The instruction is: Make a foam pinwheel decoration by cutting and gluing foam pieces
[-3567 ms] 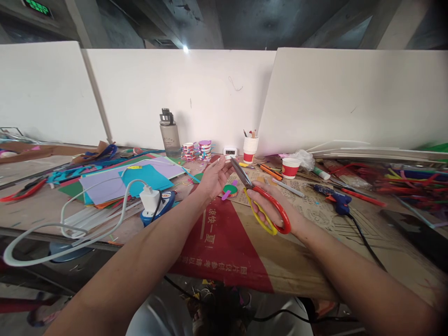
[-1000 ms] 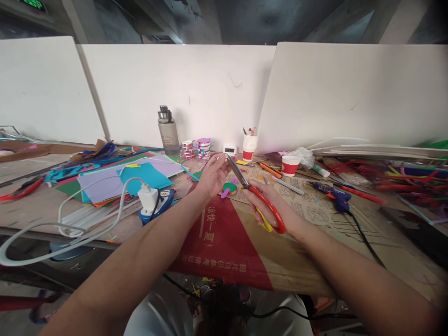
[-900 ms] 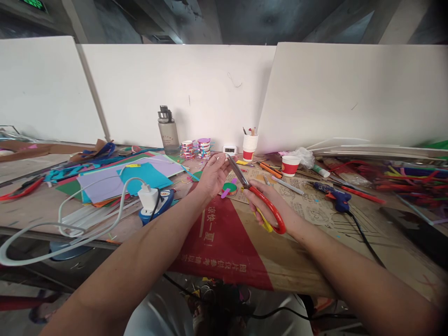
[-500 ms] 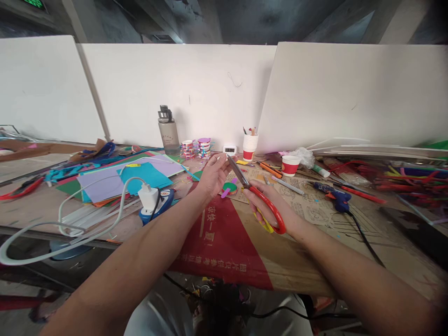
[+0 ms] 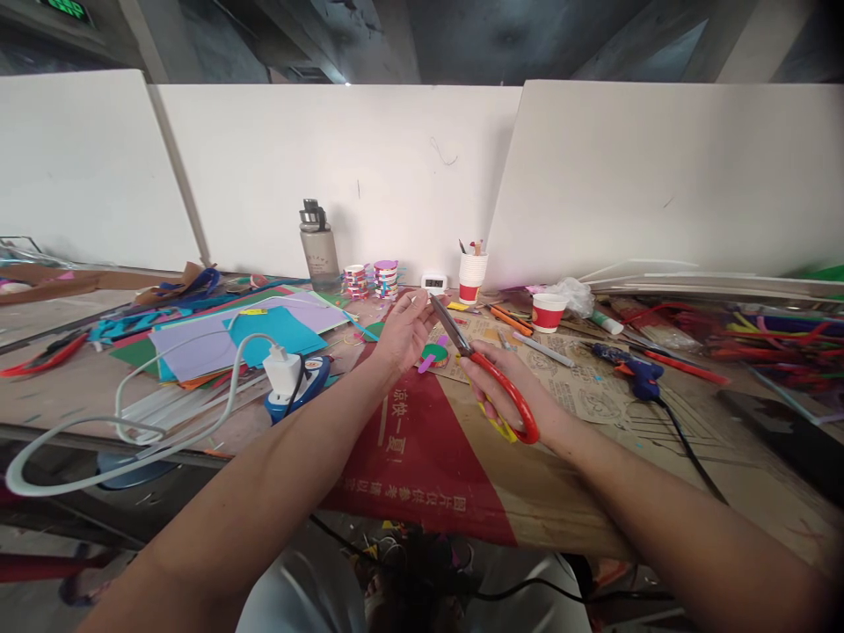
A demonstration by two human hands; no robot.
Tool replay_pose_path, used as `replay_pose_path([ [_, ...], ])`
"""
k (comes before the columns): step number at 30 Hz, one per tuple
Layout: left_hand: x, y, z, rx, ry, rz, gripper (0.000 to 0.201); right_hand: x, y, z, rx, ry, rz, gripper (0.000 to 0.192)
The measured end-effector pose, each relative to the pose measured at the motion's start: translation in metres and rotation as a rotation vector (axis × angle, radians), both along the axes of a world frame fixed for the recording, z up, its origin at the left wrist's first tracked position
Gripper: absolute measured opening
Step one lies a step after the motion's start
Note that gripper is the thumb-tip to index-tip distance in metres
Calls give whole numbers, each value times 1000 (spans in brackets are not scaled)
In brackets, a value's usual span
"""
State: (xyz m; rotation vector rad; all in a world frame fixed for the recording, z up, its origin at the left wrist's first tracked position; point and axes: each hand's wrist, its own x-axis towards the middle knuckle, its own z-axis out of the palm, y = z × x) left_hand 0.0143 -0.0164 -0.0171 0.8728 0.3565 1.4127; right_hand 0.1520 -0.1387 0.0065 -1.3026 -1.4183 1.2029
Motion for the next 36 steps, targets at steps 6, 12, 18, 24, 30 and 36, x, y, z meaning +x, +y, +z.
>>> replay_pose_path([
  [6, 0, 0, -1, 1, 0, -3, 28, 2, 2, -3, 21, -35, 9, 31],
  [12, -3, 1, -1, -22, 34, 16, 35, 12, 11, -15, 181, -226, 110, 26],
  [18, -9, 8, -1, -120, 119, 132, 43, 27, 24, -23, 529, -495, 120, 17],
  [24, -11, 7, -1, -18, 344, 167, 52, 47, 39, -26, 664, -873, -113, 32],
  [30, -12, 10, -2, 99, 345, 147, 52, 47, 38, -23, 662, -950, -38, 44],
  [36, -16, 12, -2, 110, 355, 152, 49, 45, 38, -21, 598, -1022, -68, 46],
])
